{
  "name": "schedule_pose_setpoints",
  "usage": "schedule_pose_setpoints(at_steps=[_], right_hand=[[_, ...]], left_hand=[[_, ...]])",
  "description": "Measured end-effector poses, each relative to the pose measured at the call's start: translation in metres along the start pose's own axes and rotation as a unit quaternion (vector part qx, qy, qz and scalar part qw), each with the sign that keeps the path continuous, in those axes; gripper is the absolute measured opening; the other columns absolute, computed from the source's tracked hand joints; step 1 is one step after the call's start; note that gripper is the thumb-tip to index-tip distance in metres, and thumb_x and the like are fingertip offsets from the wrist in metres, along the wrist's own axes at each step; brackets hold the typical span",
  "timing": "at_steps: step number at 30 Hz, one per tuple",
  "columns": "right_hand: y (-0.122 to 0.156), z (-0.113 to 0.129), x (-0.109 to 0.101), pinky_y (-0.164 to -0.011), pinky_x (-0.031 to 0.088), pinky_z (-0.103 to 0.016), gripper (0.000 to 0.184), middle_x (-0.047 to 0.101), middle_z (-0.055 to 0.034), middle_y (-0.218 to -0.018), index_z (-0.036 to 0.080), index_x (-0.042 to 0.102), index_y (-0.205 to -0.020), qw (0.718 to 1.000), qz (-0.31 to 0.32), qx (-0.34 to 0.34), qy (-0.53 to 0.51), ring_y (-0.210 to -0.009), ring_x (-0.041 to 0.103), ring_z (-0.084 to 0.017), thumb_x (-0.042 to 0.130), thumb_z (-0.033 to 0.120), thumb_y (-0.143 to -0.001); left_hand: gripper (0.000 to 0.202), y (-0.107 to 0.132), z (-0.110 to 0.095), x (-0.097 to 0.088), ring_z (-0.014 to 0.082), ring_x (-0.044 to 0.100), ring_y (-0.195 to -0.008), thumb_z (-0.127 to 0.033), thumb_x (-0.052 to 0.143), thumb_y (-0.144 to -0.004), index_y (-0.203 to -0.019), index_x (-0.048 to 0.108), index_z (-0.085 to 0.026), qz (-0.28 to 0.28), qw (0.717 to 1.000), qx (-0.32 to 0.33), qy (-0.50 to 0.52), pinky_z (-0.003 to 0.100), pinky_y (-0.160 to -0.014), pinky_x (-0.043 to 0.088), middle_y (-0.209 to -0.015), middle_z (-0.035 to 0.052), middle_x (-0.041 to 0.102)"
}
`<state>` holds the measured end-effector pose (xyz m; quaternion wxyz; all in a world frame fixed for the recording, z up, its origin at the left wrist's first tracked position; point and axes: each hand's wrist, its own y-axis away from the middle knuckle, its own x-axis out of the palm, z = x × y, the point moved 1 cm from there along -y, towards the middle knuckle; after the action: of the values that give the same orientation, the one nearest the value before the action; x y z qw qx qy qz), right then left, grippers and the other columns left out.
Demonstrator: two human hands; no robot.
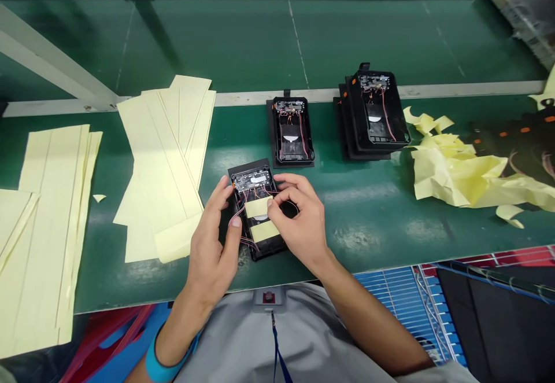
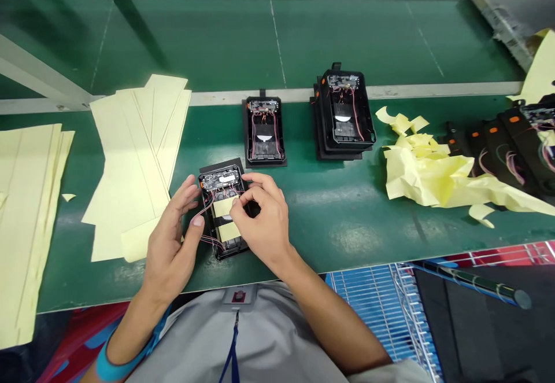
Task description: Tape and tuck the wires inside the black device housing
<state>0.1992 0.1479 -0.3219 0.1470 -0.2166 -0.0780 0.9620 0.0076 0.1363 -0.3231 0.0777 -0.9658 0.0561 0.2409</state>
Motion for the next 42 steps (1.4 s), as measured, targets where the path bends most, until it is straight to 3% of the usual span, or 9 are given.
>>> schedule_pose_setpoints(at_steps=[12, 31, 42], right_hand=[[-0.0001, 0.0012, -0.0002, -0.098, 0.056, -0.043, 0.014, 0.074, -0.0063, -0.130, 0.022, 0.069, -0.075, 1.000, 0.005, 0.004, 0.001, -0.112, 0.073, -0.023, 0.071, 0.019, -0.088], [0.0015, -0.0003, 0.0018, -0.099, 0.056, -0.044, 0.012, 0.072, -0.0058, -0.131, 0.022, 0.068, -0.078, 1.000, -0.001, -0.013, 0.019, -0.107, 0.073, -0.021, 0.071, 0.020, -0.090], [0.0025, 0.0007, 0.0023, -0.100, 0.056, -0.044, 0.012, 0.072, -0.0069, -0.130, 0.022, 0.069, -0.079, 0.999, -0.001, -0.018, 0.028, -0.113, 0.073, -0.023, 0.069, 0.020, -0.091]], left_hand=[[0.054, 0.0002, -0.0001, -0.0006, 0.0219, 0.047, -0.163, -0.033, 0.055, -0.113, -0.166, 0.047, -0.035, -0.001, 1.000, 0.005, -0.008, 0.041, -0.134, 0.048, -0.178, 0.0024, 0.039], [0.054, 0.0006, -0.0004, 0.0000, 0.0237, 0.046, -0.164, -0.031, 0.055, -0.113, -0.166, 0.047, -0.033, -0.002, 1.000, 0.020, -0.011, 0.048, -0.140, 0.042, -0.178, 0.0040, 0.039], [0.053, 0.0014, -0.0016, 0.0010, 0.0206, 0.043, -0.166, -0.029, 0.054, -0.113, -0.165, 0.047, -0.035, -0.002, 1.000, 0.022, -0.016, 0.043, -0.140, 0.042, -0.178, 0.0014, 0.039]])
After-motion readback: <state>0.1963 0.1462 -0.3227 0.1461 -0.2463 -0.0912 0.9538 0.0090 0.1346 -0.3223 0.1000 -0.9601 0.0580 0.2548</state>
